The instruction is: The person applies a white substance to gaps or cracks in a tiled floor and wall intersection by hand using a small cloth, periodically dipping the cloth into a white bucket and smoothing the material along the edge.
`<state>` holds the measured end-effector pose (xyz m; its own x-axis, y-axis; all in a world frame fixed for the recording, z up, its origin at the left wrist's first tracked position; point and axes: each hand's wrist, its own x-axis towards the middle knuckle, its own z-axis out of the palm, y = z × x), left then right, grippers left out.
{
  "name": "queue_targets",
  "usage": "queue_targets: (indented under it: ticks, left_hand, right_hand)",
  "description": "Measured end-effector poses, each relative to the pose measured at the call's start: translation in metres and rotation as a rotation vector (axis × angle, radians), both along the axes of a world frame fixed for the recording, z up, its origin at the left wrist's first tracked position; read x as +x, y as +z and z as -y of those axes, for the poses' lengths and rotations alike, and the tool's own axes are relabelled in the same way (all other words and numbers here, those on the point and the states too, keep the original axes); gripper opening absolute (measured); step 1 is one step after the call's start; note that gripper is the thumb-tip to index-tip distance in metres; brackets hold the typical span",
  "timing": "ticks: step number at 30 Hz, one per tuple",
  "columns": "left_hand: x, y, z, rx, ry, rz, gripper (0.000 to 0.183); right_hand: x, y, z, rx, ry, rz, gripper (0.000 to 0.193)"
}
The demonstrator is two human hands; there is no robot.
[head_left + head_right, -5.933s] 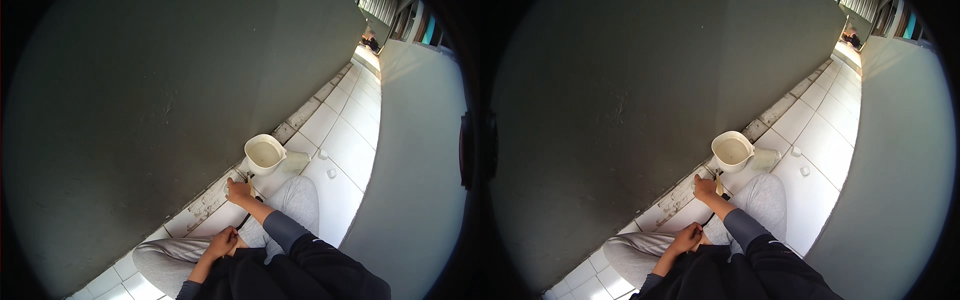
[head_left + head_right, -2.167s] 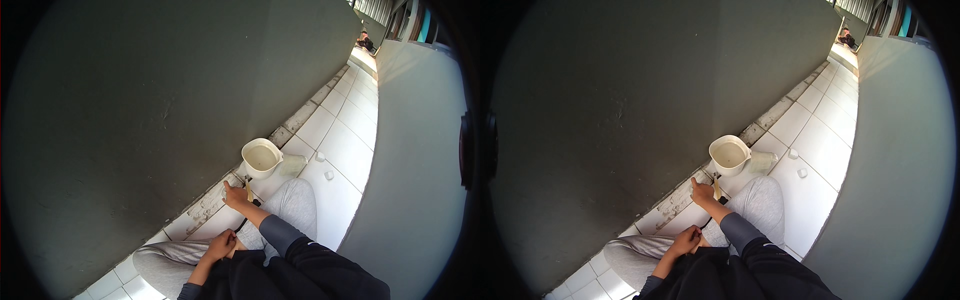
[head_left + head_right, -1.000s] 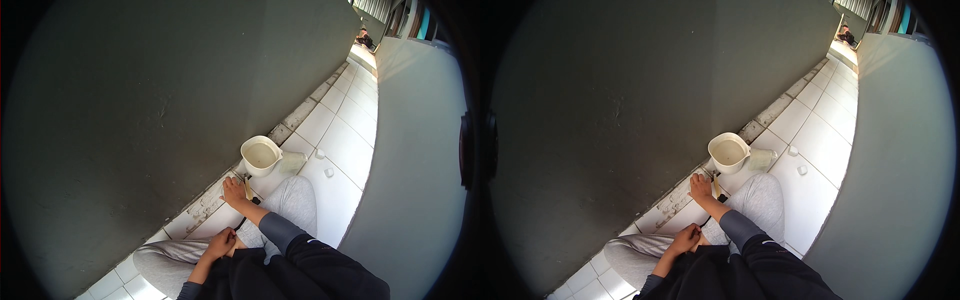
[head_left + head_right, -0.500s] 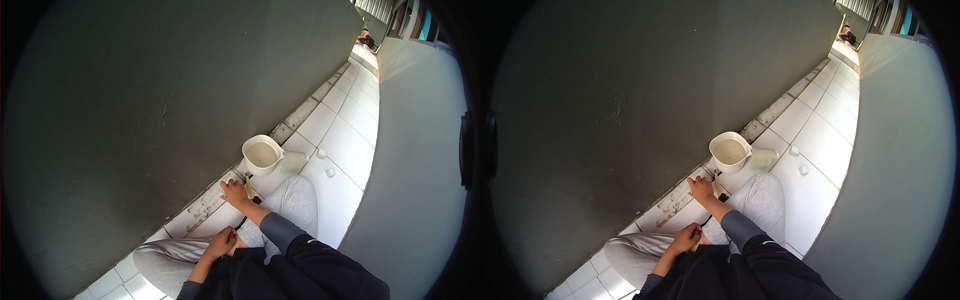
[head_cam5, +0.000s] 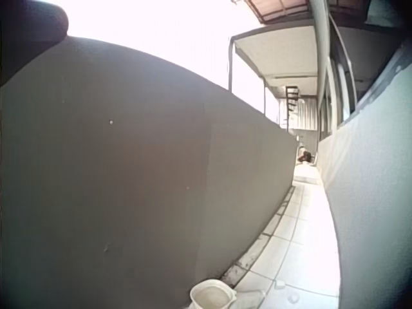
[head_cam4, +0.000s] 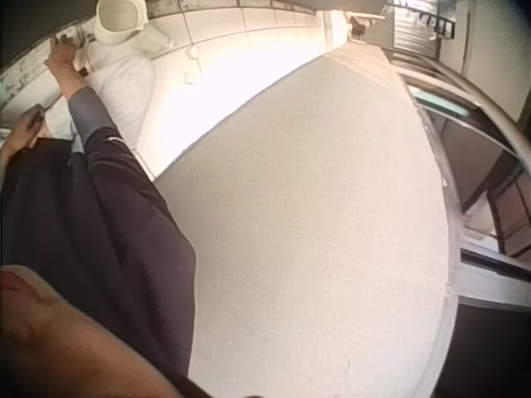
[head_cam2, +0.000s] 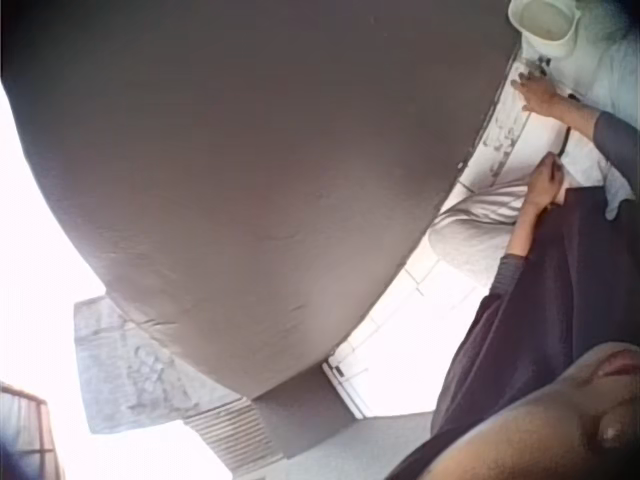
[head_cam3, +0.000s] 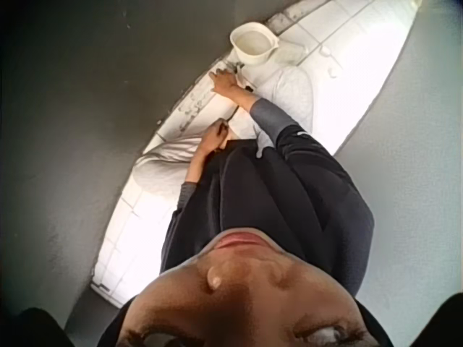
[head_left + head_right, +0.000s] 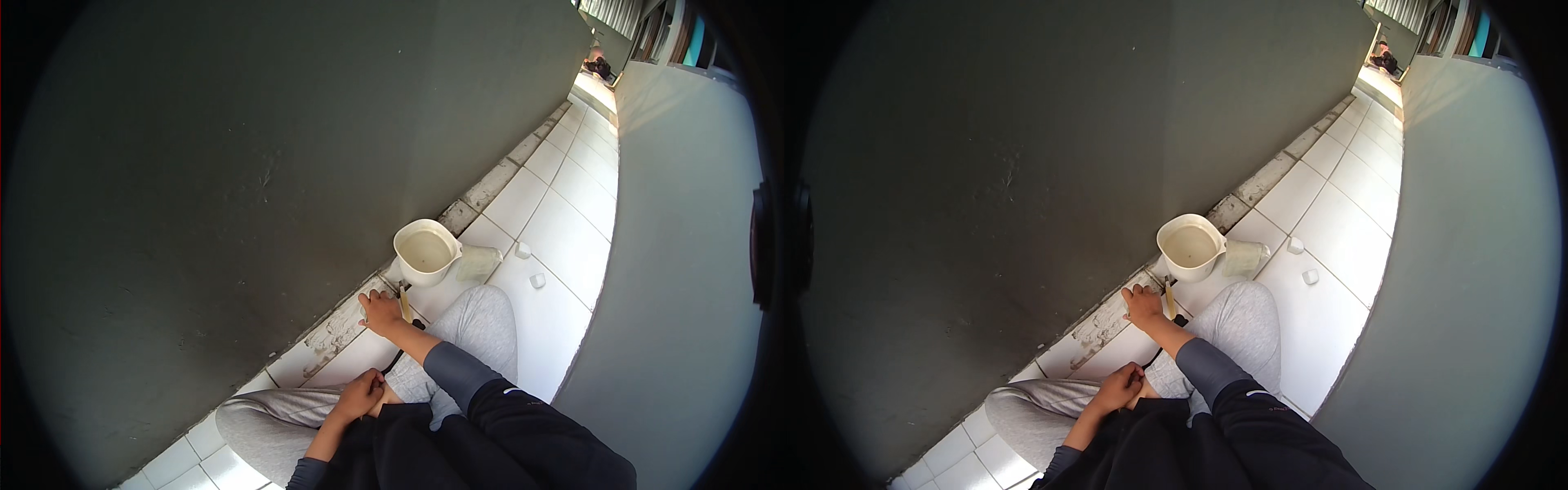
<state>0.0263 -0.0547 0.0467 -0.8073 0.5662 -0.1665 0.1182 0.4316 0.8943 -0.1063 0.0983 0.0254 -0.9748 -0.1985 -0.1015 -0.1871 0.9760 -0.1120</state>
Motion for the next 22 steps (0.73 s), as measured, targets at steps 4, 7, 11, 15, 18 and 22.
queue_targets:
  ticks: [4, 7, 11, 15, 18, 22]
  left_hand:
    - [0.000, -0.002, 0.000, -0.011, 0.001, -0.001, 0.020]
    - [0.001, -0.003, 0.002, -0.009, 0.001, -0.023, 0.020]
    - [0.000, 0.000, 0.001, -0.006, -0.004, -0.014, 0.019]
    - [0.000, -0.003, 0.001, 0.005, 0.008, -0.005, 0.019]
    - [0.001, -0.002, 0.002, -0.010, 0.000, 0.014, 0.019]
    - [-0.002, -0.001, 0.001, -0.039, -0.024, 0.032, 0.023]
  right_hand:
    - [-0.004, -0.011, 0.000, 0.006, -0.012, -0.011, 0.052]
    - [-0.003, -0.015, -0.001, -0.028, 0.015, -0.041, 0.051]
    - [-0.002, -0.018, -0.004, -0.081, 0.037, -0.084, 0.052]
    - [0.001, -0.012, -0.006, -0.153, 0.029, -0.130, 0.052]
    - [0.004, -0.005, -0.008, -0.234, -0.012, -0.077, 0.053]
    - [0.003, -0.004, -0.009, -0.183, 0.001, -0.027, 0.053]
